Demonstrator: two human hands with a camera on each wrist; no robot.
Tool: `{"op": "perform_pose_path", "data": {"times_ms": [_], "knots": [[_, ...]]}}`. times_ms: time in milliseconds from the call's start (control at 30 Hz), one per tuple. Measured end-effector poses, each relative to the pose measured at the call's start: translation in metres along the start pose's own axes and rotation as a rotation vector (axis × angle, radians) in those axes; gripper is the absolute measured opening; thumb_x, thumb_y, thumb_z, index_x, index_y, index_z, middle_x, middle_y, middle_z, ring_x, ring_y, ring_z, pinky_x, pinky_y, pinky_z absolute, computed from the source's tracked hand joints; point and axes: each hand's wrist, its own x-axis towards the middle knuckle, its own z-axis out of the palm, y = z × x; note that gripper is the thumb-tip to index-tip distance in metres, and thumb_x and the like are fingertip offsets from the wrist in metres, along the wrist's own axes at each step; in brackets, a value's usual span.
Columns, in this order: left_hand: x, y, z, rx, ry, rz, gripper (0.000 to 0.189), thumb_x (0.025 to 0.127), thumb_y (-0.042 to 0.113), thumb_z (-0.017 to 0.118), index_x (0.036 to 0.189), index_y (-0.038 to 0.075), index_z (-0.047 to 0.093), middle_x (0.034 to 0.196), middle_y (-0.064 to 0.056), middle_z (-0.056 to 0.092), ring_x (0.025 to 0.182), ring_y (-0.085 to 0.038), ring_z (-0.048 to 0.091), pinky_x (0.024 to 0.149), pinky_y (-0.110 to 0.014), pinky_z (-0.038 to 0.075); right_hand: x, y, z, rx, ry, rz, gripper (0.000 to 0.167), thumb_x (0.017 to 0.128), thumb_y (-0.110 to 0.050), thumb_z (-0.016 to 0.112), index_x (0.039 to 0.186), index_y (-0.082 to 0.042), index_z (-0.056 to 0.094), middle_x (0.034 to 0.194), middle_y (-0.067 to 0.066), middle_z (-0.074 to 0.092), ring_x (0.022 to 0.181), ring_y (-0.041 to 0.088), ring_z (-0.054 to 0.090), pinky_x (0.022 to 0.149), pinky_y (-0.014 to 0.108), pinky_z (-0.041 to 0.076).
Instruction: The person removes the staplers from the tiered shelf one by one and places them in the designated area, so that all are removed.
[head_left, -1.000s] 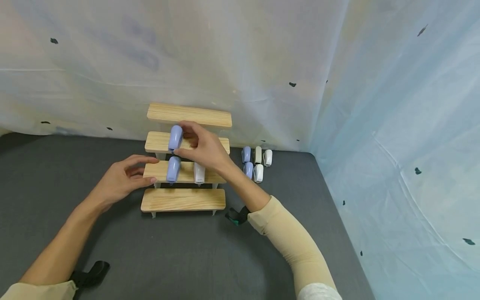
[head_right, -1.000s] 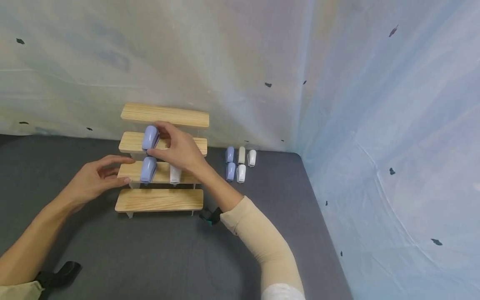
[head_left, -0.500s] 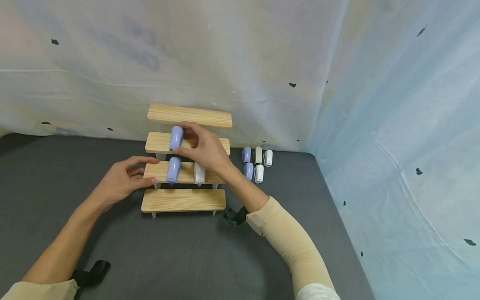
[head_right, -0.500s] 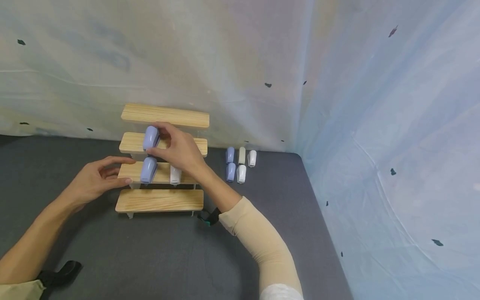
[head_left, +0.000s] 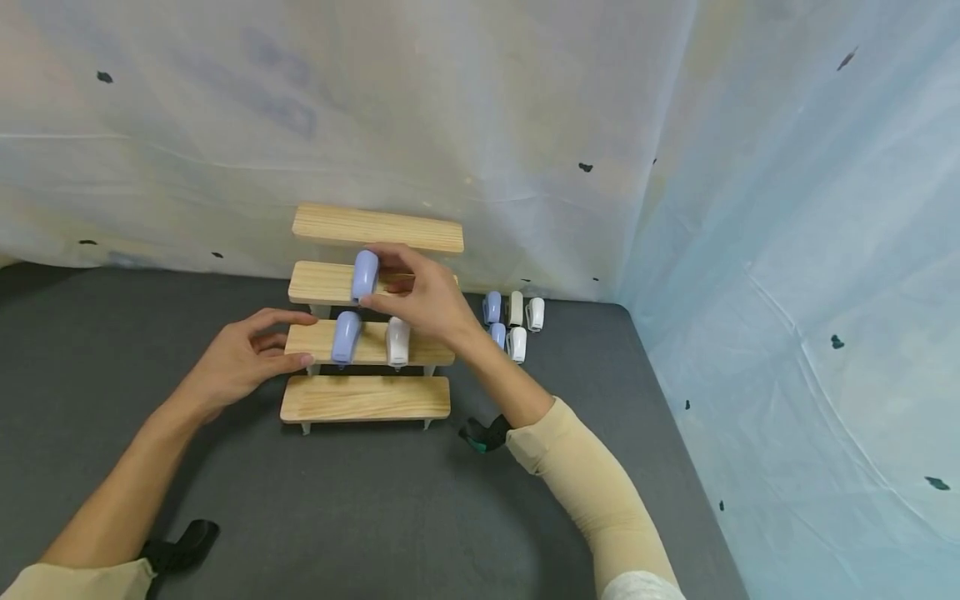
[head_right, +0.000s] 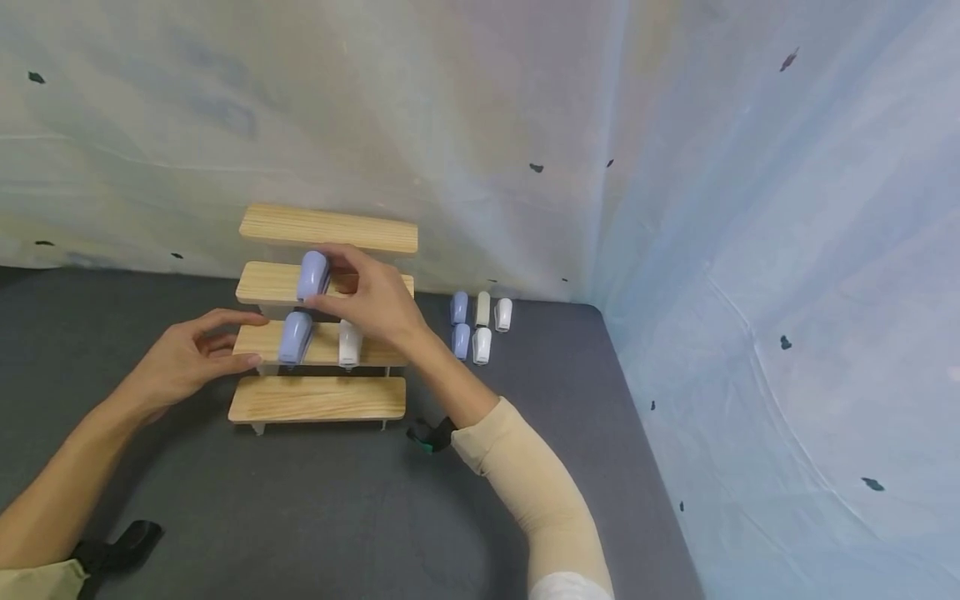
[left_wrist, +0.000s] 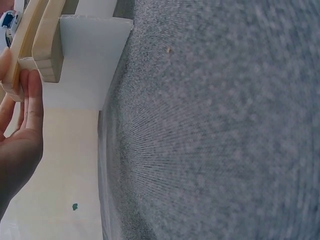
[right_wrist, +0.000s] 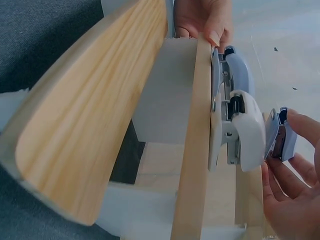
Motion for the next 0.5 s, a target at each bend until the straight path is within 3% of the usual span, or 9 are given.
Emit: {"op": "perform_pose_path", "data": {"times_ms": [300, 500], "knots": [[0.000, 0.000, 0.001, 0.007, 0.015, 0.002, 0.056, 0.091, 0.024, 0.076, 0.140, 0.011, 0.053, 0.131, -0.013, 0.052, 0.093, -0.008, 0.066, 0.072, -0.025, 0.056, -0.013, 0.004, -0.011, 0.072, 0.032, -0.027, 0.060, 0.086, -0.017, 0.081, 0.140, -0.018, 0.055, 0.128, 0.000, 0.062, 0.115, 0.012, 0.060, 0.094, 0.027, 0.052], [0.000, -0.001, 0.001, 0.032, 0.016, 0.002, 0.056, 0.090, 0.025, 0.076, 0.140, 0.013, 0.054, 0.134, -0.008, 0.049, 0.094, -0.006, 0.065, 0.072, -0.024, 0.055, -0.022, 0.009, -0.021, 0.128, 0.089, -0.070, 0.061, 0.084, -0.009, 0.081, 0.139, -0.012, 0.055, 0.128, 0.004, 0.062, 0.115, 0.013, 0.060, 0.092, 0.031, 0.054]]}}
